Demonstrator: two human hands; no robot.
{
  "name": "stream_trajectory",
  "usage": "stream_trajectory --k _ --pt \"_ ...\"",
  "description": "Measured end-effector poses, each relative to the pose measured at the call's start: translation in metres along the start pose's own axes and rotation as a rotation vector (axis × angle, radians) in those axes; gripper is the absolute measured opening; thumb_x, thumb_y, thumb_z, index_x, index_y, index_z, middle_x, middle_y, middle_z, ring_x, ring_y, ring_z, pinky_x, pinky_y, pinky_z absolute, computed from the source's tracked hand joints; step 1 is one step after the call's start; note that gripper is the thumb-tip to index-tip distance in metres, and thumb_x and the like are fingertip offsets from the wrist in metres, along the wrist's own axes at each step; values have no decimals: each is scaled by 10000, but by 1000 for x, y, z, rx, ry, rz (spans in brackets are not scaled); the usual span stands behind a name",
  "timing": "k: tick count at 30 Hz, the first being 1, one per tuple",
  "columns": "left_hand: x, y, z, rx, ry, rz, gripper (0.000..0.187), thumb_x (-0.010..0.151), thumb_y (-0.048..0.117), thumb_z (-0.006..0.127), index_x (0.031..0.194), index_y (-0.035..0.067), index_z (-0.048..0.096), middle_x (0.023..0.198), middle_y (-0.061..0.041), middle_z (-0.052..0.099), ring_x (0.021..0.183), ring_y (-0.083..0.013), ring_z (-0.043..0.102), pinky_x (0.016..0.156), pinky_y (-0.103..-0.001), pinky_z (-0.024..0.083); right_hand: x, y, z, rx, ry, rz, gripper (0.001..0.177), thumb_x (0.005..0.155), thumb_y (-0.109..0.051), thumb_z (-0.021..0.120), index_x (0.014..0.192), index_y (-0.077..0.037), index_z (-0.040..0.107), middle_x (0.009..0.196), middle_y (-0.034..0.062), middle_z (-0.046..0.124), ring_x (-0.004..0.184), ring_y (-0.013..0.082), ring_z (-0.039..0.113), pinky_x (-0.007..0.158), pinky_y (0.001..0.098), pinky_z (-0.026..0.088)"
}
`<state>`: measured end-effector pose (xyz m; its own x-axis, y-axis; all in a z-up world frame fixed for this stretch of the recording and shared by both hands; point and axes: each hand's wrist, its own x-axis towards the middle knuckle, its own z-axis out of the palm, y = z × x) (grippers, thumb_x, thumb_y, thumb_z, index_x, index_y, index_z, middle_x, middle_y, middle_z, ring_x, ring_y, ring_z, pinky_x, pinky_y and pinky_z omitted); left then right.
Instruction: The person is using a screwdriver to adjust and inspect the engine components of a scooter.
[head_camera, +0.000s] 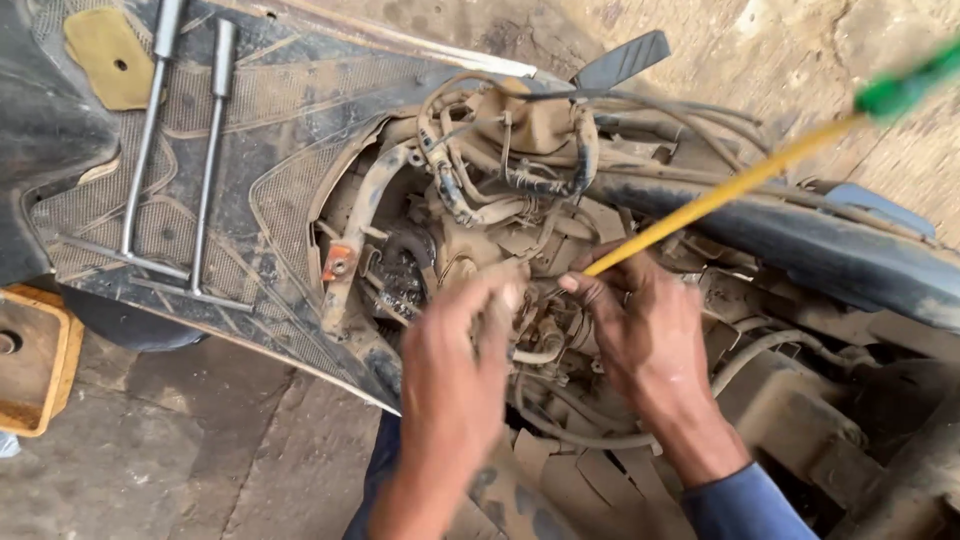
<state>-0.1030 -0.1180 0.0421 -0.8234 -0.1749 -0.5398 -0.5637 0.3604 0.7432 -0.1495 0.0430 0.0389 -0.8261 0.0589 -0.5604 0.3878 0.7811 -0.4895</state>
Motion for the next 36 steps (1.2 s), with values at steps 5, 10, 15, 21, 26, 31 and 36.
stream_trajectory --k 5,10,15,21,26,31,36 --pt "61 5 -10 86 -212 192 273 957 176 613 1191 148 751 1201 -98 756 1078 -262 733 928 -404 560 -4 11 8 -93 60 -129 236 918 -253 760 1023 -46 713 853 187 745 704 366 713 630 459 537" --pt "76 -14 6 -39 -518 264 437 876 317 753 1270 134 712 1300 -120 721 1169 -247 711 1005 -369 522 -5 16 17 -27 80 -236 186 943 -101 690 1100 -30 621 892 241 705 841 477 665 697 529 497" --pt "72 -11 6 -85 -473 319 458 876 316 776 1289 131 704 1282 -130 740 1160 -240 732 1015 -354 535 -1 17 18 67 49 -245 236 925 -82 668 1145 -48 589 944 227 726 906 452 697 731 497 534" --pt "71 -5 10 -16 -431 269 442 856 258 766 1286 170 710 1241 -119 745 1075 -235 728 963 -347 544 -1 12 27 252 -22 -144 460 847 -20 654 1282 -36 505 1018 222 747 952 381 752 749 430 602" --pt "64 -12 11 -26 -404 191 392 863 232 764 1249 169 727 1227 -103 749 1022 -221 750 922 -348 562 0 14 31 47 -43 -80 372 893 -25 686 1243 -22 562 977 222 755 892 376 750 728 438 592" --pt "61 -19 15 -56 -307 228 372 865 204 759 1232 145 731 1196 -106 762 1010 -235 768 889 -335 582 2 8 31 137 -9 -176 376 852 -4 685 1218 -22 600 962 183 769 899 317 771 755 409 600" --pt "56 -26 11 -49 -293 271 359 880 179 759 1236 142 736 1207 -117 756 1035 -254 755 899 -336 572 -2 6 34 158 -39 -87 345 871 -40 700 1201 -34 601 964 148 786 894 279 785 754 394 603"
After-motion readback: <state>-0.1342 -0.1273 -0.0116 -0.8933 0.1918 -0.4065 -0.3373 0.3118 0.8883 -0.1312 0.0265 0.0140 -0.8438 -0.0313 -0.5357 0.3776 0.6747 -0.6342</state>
